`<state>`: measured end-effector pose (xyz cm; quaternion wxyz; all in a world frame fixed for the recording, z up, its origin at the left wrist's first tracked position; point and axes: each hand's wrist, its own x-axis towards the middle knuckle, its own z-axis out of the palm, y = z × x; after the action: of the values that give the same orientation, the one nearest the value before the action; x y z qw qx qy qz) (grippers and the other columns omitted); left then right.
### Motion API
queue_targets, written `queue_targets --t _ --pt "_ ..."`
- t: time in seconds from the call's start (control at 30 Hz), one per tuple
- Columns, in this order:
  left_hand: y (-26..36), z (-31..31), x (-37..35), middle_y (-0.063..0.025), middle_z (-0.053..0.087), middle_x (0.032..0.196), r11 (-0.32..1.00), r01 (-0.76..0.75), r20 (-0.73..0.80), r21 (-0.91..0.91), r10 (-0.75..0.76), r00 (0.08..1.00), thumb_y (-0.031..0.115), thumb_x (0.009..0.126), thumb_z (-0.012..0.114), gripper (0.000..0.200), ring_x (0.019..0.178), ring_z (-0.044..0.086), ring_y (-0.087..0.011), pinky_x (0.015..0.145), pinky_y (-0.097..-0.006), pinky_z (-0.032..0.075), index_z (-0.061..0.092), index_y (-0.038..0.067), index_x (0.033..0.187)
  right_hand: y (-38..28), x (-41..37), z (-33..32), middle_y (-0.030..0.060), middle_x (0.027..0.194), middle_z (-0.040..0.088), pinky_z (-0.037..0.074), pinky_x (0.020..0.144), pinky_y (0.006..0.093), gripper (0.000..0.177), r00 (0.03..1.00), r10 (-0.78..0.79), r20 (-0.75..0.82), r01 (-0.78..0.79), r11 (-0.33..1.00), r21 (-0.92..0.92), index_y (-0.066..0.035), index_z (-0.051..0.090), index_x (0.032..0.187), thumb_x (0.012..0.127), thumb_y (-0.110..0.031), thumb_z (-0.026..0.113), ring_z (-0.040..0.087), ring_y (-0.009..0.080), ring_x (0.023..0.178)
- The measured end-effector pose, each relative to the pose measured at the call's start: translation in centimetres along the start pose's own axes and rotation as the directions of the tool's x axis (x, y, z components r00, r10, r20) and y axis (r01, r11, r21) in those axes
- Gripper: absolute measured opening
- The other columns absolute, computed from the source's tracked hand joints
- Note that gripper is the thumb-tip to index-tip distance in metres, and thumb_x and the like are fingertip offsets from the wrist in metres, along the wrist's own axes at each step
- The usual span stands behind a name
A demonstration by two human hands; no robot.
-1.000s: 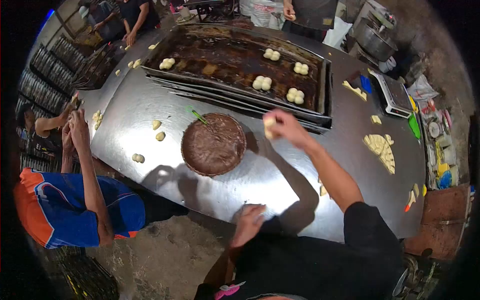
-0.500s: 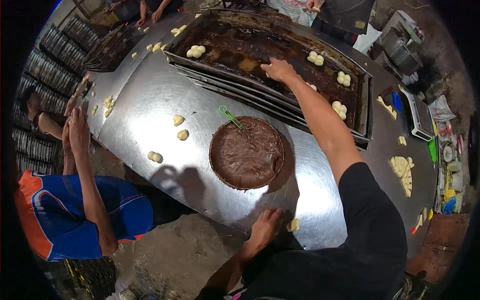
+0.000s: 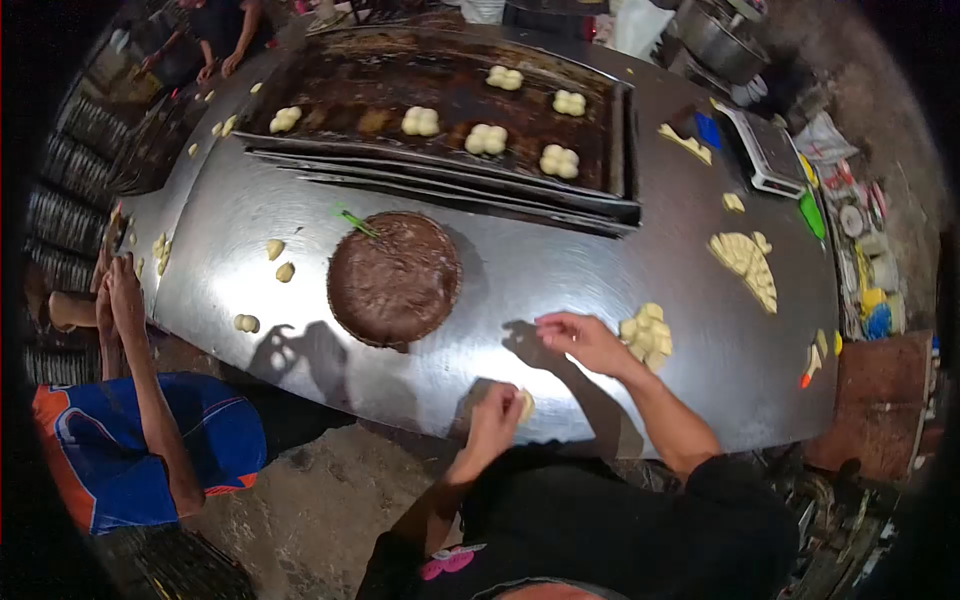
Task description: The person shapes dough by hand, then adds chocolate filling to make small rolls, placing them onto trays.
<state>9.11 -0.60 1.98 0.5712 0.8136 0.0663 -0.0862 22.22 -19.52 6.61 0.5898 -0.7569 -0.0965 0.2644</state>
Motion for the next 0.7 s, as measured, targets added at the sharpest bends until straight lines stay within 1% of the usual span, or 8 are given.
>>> queue_targets --t 0.1,0.2,0.27,0.3,0.37,0.47,0.57,0.7 --pt "1.4 2.7 1.8 -0.0109 0.067 0.087 0.995 -0.024 0.054 -0.101 0.03 0.998 0.015 0.092 0.059 0.022 0.077 0.063 -0.0142 0.067 -0.0286 0.052 0.059 -0.003 0.106 1.0 -6.3 1.4 0.0074 0.099 0.066 0.049 0.079 0.0264 0.037 0.986 0.166 -0.032 -0.149 0.944 0.293 -0.003 0.055 0.128 0.094 -0.017 0.058 0.06 0.012 0.087" --pt "6.2 5.6 1.6 -0.012 0.068 0.086 0.992 -0.058 0.064 -0.113 0.065 0.996 0.018 0.093 0.057 0.025 0.08 0.065 -0.0166 0.071 -0.0294 0.051 0.062 0.002 0.111 2.6 -9.9 0.8 0.0095 0.093 0.068 0.049 0.075 0.0269 0.033 0.952 0.041 -0.303 -0.076 0.992 -0.106 -0.003 0.061 0.119 0.088 -0.015 0.063 0.062 0.0126 0.082" --pt "6.6 7.5 1.3 -0.008 0.068 0.092 0.971 -0.084 0.155 -0.226 0.121 0.981 0.012 0.092 0.058 0.026 0.082 0.063 -0.0129 0.071 -0.027 0.051 0.06 0.001 0.115 3.6 -11.6 -1.1 0.0084 0.088 0.068 0.05 0.071 0.0272 0.026 0.927 0.033 -0.374 -0.026 0.999 0.025 -0.002 0.064 0.109 0.086 -0.014 0.065 0.063 0.0122 0.078" --pt "7.2 8.5 1.0 -0.0091 0.066 0.096 0.829 0.04 0.204 -0.557 0.09 0.975 0.004 0.09 0.059 0.028 0.085 0.063 -0.0149 0.074 -0.0258 0.051 0.057 -0.002 0.117 3.4 -12.3 -2.0 0.0063 0.088 0.067 0.05 0.069 0.0272 0.027 0.934 0.043 -0.355 0.002 0.992 0.127 -0.001 0.064 0.108 0.085 -0.014 0.067 0.062 0.0115 0.076" --pt "8.3 9.0 0.4 -0.0112 0.064 0.101 0.848 0.073 0.194 -0.525 0.035 0.98 -0.001 0.088 0.06 0.032 0.089 0.062 -0.0167 0.078 -0.0256 0.051 0.054 -0.005 0.119 1.6 -14.3 -3.1 0.0058 0.096 0.065 0.049 0.074 0.024 0.025 0.965 0.126 -0.231 -0.017 0.906 0.422 0.002 0.062 0.11 0.088 -0.009 0.065 0.06 0.0113 0.084" --pt "9.3 10.8 -0.7 -0.0119 0.063 0.101 0.828 0.021 0.144 -0.56 0.071 0.987 -0.001 0.087 0.06 0.031 0.092 0.061 -0.0157 0.082 -0.026 0.05 0.053 -0.006 0.118 3.0 -15.7 -3.4 0.0047 0.086 0.066 0.049 0.069 0.0263 0.025 0.93 -0.105 -0.353 0.146 0.985 0.09 0.0 0.064 0.103 0.083 -0.014 0.069 0.059 0.0107 0.073" --pt "8.8 12.0 -1.5 -0.0111 0.063 0.1 0.775 0.034 0.171 -0.631 0.096 0.981 -0.001 0.087 0.061 0.026 0.092 0.061 -0.0151 0.084 -0.0261 0.049 0.055 -0.006 0.112 4.3 -16.6 -3.4 0.004 0.082 0.065 0.048 0.068 0.0259 0.023 0.91 -0.024 -0.414 0.043 0.998 0.038 -0.001 0.065 0.099 0.081 -0.014 0.07 0.057 0.0103 0.072" --pt "8.1 11.6 -1.4 -0.0139 0.061 0.105 0.856 0.102 0.266 -0.506 0.042 0.963 0.0 0.087 0.06 0.021 0.09 0.061 -0.0158 0.082 -0.0255 0.049 0.055 -0.006 0.107 4.3 -17.2 -4.0 0.0031 0.081 0.062 0.047 0.068 0.0215 0.012 0.954 0.139 -0.265 -0.083 0.974 0.212 0.0 0.063 0.094 0.083 -0.003 0.066 0.058 0.0084 0.075"
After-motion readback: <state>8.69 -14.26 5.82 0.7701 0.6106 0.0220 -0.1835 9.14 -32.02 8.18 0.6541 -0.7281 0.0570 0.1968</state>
